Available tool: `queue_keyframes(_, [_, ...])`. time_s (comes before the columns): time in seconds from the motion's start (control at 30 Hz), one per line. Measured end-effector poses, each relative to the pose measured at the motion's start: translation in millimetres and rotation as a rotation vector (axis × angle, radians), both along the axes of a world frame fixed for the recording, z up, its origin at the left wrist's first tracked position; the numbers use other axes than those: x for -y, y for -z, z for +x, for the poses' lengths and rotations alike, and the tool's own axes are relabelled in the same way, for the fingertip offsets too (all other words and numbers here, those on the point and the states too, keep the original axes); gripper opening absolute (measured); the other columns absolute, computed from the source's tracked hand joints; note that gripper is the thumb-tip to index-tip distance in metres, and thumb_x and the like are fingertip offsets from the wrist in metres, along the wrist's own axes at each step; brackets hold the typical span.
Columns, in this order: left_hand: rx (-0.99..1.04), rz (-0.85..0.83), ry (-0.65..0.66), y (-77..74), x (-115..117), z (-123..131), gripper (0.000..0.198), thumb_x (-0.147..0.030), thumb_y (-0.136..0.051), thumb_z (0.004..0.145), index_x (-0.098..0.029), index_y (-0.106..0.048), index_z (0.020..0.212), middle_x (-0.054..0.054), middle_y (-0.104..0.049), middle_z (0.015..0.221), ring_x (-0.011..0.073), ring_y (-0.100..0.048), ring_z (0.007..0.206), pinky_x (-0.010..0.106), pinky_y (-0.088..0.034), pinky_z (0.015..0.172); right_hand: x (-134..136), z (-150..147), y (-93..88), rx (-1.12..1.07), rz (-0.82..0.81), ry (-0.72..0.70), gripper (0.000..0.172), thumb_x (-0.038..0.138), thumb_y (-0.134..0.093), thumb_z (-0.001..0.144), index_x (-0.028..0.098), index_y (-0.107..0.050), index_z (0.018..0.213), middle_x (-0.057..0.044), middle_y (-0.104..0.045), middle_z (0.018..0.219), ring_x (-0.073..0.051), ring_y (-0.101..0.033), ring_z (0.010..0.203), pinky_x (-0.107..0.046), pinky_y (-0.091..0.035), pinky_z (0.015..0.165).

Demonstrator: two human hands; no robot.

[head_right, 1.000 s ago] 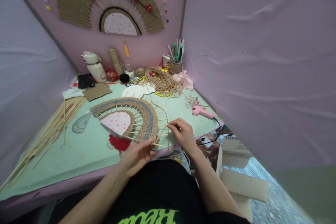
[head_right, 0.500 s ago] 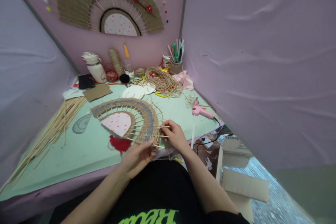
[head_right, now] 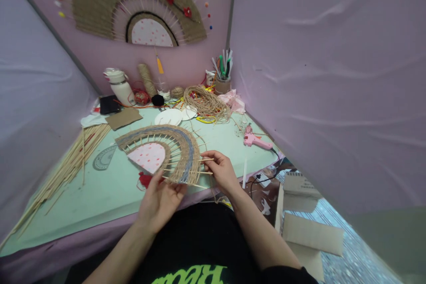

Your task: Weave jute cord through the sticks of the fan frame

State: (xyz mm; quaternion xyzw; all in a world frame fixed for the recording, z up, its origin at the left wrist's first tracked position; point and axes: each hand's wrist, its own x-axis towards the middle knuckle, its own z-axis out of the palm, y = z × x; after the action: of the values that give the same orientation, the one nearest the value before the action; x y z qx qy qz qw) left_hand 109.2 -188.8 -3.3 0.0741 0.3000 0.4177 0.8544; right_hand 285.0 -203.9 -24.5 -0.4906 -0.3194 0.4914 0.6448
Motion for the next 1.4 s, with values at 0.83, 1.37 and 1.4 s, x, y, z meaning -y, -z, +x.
queue_keyframes(0.83, [-0.143, 0.254, -0.01, -36.1, -53.9, -48.0, 0.036, -0.023, -0.042, 0.094, -0.014, -0.054, 0.127, 0.014, -0.071, 0.104, 0.0228, -0.07, 0.088, 0.031, -0.059, 0.071, 9.7, 6.4, -20.2, 0.543, 0.124, 0.011, 0.02, 0.036, -0.066, 0.077, 0.018, -0.066, 0.085, -0.002, -0.065, 0.069, -0.013, -0.057, 0.059, -0.025, -0.044, 0.055])
queue_keyframes(1.37, [-0.164, 0.494, 0.102, -69.4, -155.0, -85.5, 0.044, -0.024, -0.038, 0.095, -0.01, -0.047, 0.135, 0.017, -0.071, 0.105, 0.0235, -0.071, 0.085, 0.029, -0.058, 0.066, -29.5, -9.1, -73.9, 1.063, 0.301, 0.288, 0.028, 0.04, -0.063, 0.081, 0.018, -0.06, 0.064, -0.001, -0.058, 0.058, -0.012, -0.048, 0.052, -0.025, -0.038, 0.051])
queue_keyframes(1.4, [-0.159, 0.489, 0.102, -65.9, -155.3, -88.0, 0.043, -0.024, -0.039, 0.095, -0.009, -0.048, 0.135, 0.017, -0.071, 0.104, 0.0237, -0.071, 0.085, 0.03, -0.058, 0.068, -30.0, -12.5, -71.0, 1.078, 0.303, 0.295, 0.028, 0.04, -0.063, 0.082, 0.019, -0.059, 0.064, -0.001, -0.058, 0.058, -0.012, -0.048, 0.052, -0.026, -0.038, 0.052])
